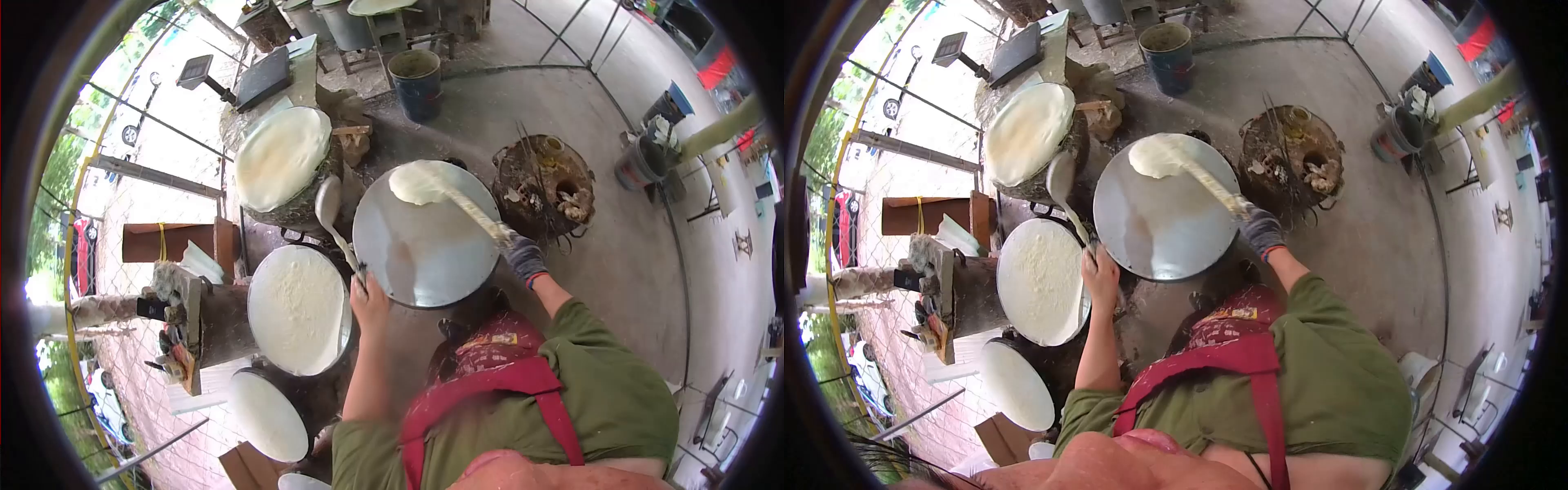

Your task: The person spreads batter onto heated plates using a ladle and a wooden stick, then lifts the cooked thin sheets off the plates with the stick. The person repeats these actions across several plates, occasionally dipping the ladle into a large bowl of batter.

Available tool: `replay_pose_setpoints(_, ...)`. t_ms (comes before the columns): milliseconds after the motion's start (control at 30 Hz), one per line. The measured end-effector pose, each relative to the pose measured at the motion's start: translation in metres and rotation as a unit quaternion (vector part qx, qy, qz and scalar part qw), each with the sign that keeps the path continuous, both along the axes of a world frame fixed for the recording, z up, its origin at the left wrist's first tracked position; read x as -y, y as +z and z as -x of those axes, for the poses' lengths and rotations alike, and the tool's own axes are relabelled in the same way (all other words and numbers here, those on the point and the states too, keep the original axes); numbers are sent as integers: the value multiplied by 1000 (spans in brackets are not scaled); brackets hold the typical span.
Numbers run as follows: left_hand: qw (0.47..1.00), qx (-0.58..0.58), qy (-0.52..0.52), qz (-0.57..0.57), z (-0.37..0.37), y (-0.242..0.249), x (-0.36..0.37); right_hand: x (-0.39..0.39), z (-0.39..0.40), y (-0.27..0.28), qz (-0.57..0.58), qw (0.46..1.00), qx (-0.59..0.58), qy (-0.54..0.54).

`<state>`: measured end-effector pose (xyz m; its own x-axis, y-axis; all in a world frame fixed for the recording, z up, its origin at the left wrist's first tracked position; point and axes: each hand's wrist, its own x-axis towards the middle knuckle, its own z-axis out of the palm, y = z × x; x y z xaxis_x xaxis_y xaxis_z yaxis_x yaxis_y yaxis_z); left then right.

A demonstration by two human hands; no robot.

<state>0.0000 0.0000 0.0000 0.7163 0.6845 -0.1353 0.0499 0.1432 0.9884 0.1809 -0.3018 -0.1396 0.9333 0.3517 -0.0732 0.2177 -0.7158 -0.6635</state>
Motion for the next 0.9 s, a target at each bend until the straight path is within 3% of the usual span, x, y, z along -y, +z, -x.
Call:
replay_pose_setpoints(33, 998, 10, 7, 65, 8, -3, 0, 1, -15, -4, -40, 998, -45, -21)
replay_pose_setpoints(67, 999, -23, 9, 26, 21, -9, 3, 1, -20, -11, -79, 991, -97, -44)
replay_pose_setpoints(133, 991, -131, 11, -19, 58, -16, 25, -13, 20, 24, -98, 953, -284, -47)
replay_pose_setpoints(167, 993, -116, 36, -6, 60, -9, 26, -32, 20, 35, -124, 925, -356, -40)
replay_pose_setpoints(233, 992, -92, 87, 20, 70, 11, 35, -37, 1, 6, 5, 986, -92, 140)
replay_pose_setpoints(267, 989, -100, 104, -24, 82, 3, 36, -22, -11, 9, 14, 987, -92, 129)
replay_pose_setpoints(300, 989, -85, 121, 1, 86, 11, 46, -14, -21, 39, 24, 988, -93, 120)
replay_pose_setpoints(333, 988, -68, 140, 23, 88, 26, 55, -4, -33, 53, -2, 993, 2, 114)
replay_pose_setpoints(367, 985, -48, 160, 44, 87, 34, 64, 6, -56, 54, 2, 988, -145, 56)
replay_pose_setpoints(433, 978, -71, 192, 35, 87, 37, 79, -6, -74, 65, 40, 949, -312, 31)
replay_pose_setpoints(467, 975, -80, 206, 32, 86, 36, 87, -12, -73, 38, 26, 976, -122, 176)
replay_pose_setpoints(500, 971, -85, 222, 33, 84, 32, 94, -20, -71, -5, 9, 946, 78, 313)
replay_pose_setpoints(533, 967, -87, 235, 51, 85, 30, 101, -21, -67, -30, -11, 861, 269, 431)
replay_pose_setpoints(600, 958, -98, 257, 77, 86, 32, 115, -24, -67, 8, -25, 942, -39, 331)
replay_pose_setpoints(633, 954, -98, 269, 89, 83, 32, 120, -28, -73, 24, -27, 944, -190, 267)
replay_pose_setpoints(667, 953, -95, 274, 88, 83, 34, 126, -21, -103, 12, 4, 933, -252, 258)
replay_pose_setpoints(700, 952, -96, 280, 81, 83, 37, 131, -5, -136, -13, 2, 905, 71, 419)
replay_pose_setpoints(767, 948, -103, 292, 71, 84, 40, 142, -5, -154, 36, -52, 959, -81, 267)
replay_pose_setpoints(867, 940, -110, 311, 84, 78, 40, 157, -36, -143, -9, -15, 883, -395, 255)
replay_pose_setpoints(900, 937, -118, 316, 89, 77, 40, 164, -39, -134, -12, -15, 899, -304, 315)
